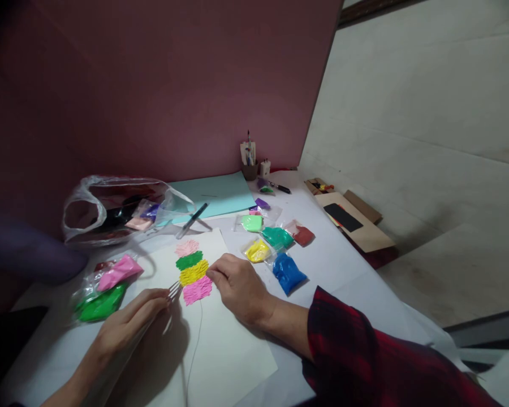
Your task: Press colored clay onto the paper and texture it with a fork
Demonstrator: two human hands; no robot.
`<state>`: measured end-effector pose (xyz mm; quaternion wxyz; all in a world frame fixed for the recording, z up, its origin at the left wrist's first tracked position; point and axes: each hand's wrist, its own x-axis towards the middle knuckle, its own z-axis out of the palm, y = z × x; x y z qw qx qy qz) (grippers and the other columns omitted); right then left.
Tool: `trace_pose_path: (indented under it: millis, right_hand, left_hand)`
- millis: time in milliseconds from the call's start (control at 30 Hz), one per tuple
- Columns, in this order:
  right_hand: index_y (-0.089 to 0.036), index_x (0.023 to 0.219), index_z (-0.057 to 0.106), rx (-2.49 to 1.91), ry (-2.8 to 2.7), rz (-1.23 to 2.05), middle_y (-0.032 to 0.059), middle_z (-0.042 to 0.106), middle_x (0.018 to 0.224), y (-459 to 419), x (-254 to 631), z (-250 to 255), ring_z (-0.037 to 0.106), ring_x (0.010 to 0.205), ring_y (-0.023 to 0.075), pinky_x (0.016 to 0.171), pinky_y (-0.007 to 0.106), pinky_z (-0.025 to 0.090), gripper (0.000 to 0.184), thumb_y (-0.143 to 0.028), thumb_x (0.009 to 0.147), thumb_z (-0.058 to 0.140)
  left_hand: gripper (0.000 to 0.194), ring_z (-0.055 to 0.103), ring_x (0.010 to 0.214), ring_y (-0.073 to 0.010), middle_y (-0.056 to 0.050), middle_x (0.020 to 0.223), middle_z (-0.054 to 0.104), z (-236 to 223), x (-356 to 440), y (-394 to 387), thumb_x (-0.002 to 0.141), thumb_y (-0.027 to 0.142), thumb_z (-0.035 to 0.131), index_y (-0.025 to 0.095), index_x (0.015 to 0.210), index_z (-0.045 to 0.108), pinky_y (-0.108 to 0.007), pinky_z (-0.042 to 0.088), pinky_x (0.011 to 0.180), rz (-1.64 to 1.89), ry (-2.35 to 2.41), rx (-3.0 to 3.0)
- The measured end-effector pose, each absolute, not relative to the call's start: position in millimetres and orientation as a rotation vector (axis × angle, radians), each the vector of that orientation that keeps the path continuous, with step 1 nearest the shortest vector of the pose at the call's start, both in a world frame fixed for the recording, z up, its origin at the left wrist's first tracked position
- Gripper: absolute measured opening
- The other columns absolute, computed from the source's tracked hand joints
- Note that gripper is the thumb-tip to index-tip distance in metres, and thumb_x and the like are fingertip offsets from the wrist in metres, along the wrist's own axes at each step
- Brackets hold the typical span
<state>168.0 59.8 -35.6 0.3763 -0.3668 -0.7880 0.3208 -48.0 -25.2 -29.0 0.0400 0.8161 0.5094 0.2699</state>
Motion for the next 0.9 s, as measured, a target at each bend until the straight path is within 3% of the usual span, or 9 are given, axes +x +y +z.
trace_pose_path:
  millis: [533,900]
  right_hand:
    - [-0.014,0.073,0.063,-0.943,-2.022,0.812,0.0024,0.062,0.075,60.4,168.7,-37.2,0.056,0.073,0.0141,0.069,0.028,0.042,0.017,-0.011,0.089,0.058]
    - [-0.015,0.072,0.063,-0.945,-2.015,0.826,0.0022,0.062,0.074,60.7,167.6,-35.7,0.055,0.072,0.014,0.068,0.028,0.042,0.018,-0.01,0.088,0.057]
  left_hand:
    - [0.026,0.066,0.071,-0.0125,-0.001,0.081,0.068,-24.5,-47.6,-25.0,0.093,0.016,0.04,0.023,0.09,0.064,-0.018,0.055,0.063,0.812,1.536,2.505]
    - [0.023,0.069,0.087,-0.0151,-0.006,0.099,0.071,-25.2,-50.2,-26.3,0.093,0.016,0.04,0.021,0.097,0.062,-0.021,0.057,0.076,0.863,1.557,2.527]
